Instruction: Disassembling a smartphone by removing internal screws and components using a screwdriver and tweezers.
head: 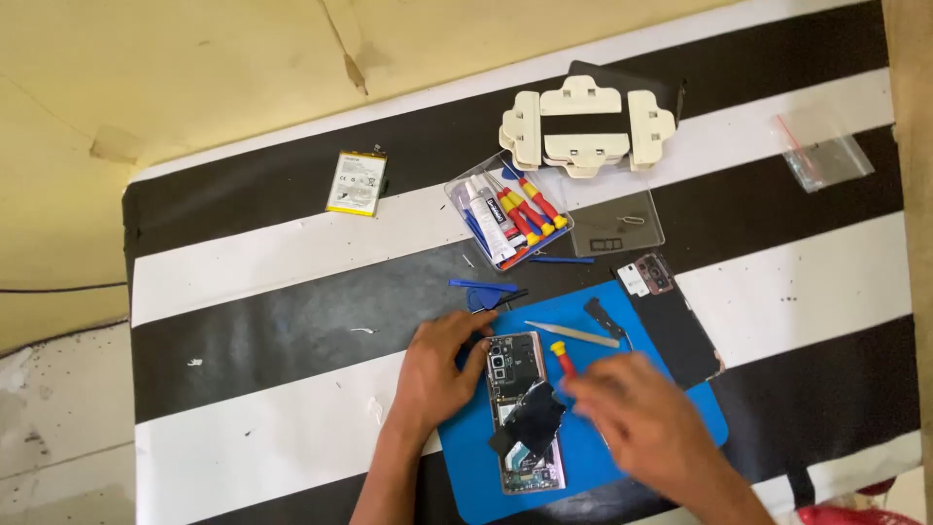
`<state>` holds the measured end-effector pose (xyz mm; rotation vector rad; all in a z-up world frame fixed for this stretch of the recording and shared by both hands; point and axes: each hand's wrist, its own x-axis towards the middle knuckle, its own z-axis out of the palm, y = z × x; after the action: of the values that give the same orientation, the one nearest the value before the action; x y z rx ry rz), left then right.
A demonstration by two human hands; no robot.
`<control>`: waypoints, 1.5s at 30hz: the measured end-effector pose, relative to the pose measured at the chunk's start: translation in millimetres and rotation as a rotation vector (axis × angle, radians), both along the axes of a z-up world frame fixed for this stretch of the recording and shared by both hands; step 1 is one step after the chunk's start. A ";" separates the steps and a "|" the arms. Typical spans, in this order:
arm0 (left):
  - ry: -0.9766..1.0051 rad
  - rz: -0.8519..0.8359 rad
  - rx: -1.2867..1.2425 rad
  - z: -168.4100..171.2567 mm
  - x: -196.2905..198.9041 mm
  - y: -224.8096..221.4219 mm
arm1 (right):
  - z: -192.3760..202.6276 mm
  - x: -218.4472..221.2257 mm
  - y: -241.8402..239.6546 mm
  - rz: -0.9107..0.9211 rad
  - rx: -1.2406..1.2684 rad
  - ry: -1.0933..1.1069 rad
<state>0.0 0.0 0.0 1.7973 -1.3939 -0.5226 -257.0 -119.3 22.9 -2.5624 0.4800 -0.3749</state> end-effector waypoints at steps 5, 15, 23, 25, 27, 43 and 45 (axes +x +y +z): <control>0.015 0.026 -0.010 -3.3 -1.0 -0.3 | 1.5 22.4 11.1 0.394 0.141 0.156; 0.028 0.016 0.016 -2.1 0.6 0.6 | 1.1 12.9 18.8 0.298 0.168 0.000; 0.021 0.018 0.004 -2.2 0.4 1.7 | -22.1 -4.3 -21.0 -0.214 0.005 0.140; 0.002 0.015 -0.009 -3.7 -0.2 2.3 | -19.4 -6.4 -17.8 -0.322 0.029 0.222; 0.013 0.009 -0.037 -4.8 -0.9 2.6 | -16.5 -5.5 -7.4 -0.383 0.279 0.433; -0.158 0.113 -0.038 -2.8 -21.3 -0.7 | -25.7 25.7 -42.2 -0.196 0.203 0.333; 0.037 0.092 0.040 -1.6 -11.9 -2.7 | -38.9 31.1 -57.6 -0.068 -0.026 0.387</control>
<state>-11.9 -2.7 -1.6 1.8642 -1.2774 -0.5359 -225.9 -176.9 -16.0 -2.6539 0.7046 0.0979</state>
